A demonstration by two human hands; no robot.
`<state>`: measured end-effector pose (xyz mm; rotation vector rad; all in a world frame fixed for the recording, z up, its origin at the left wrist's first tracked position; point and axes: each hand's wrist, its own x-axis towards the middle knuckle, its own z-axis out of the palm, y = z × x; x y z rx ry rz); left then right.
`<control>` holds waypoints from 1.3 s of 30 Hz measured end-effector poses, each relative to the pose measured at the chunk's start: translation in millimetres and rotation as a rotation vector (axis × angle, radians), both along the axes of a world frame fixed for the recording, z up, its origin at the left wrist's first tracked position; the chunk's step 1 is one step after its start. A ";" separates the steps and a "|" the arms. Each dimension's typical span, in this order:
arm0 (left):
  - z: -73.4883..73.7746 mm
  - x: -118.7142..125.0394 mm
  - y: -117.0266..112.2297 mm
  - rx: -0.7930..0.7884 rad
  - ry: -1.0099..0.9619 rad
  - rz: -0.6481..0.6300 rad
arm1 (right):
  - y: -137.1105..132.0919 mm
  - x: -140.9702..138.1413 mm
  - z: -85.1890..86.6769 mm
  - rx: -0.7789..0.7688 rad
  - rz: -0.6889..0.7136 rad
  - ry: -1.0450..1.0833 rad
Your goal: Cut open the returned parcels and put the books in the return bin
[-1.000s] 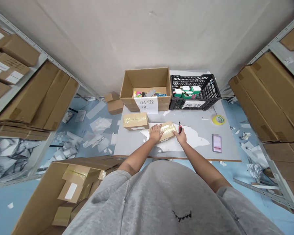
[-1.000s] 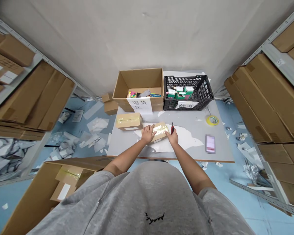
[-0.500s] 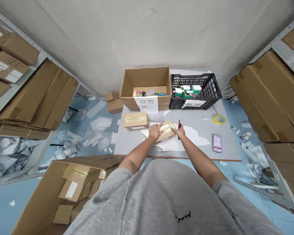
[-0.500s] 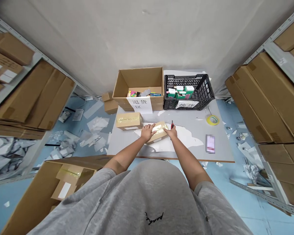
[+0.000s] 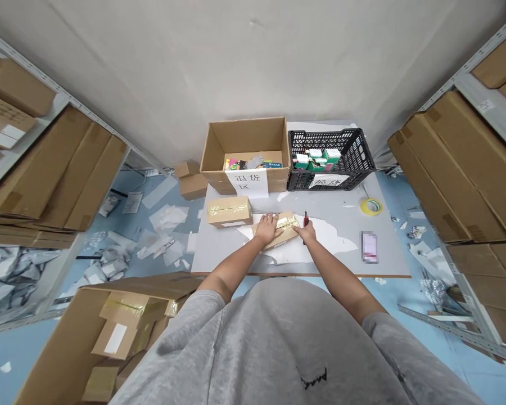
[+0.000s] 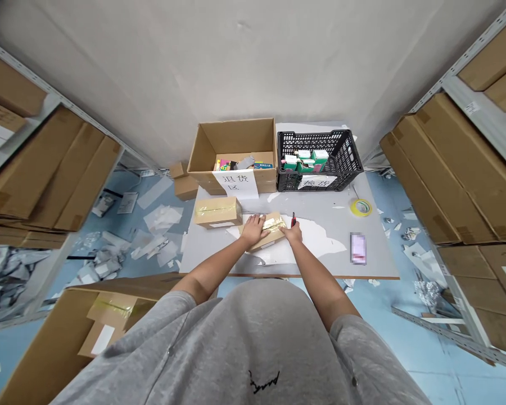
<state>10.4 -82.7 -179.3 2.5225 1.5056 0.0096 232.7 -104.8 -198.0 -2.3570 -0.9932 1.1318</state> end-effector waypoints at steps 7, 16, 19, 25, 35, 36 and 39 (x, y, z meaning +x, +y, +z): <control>-16.4 56.2 8.4 0.014 -0.039 -0.028 | 1.0 0.2 3.1 0.016 0.043 -0.023; -31.3 54.3 10.9 0.017 -0.039 -0.036 | -3.2 -9.4 19.7 0.074 0.114 -0.158; -30.0 53.8 10.7 0.011 -0.063 -0.039 | -17.5 -10.3 23.8 0.175 0.066 -0.137; -25.8 55.1 11.2 -0.006 -0.082 -0.024 | -40.8 -22.5 31.7 0.132 -0.105 0.387; -24.7 58.2 17.1 -0.018 -0.046 -0.022 | -21.6 -50.3 45.1 0.063 -0.109 0.352; -24.9 58.4 18.5 -0.021 -0.041 -0.019 | -21.8 -50.9 45.8 0.057 -0.100 0.332; -25.3 58.9 21.5 -0.015 -0.024 -0.016 | -23.9 -50.5 47.4 0.034 -0.076 0.307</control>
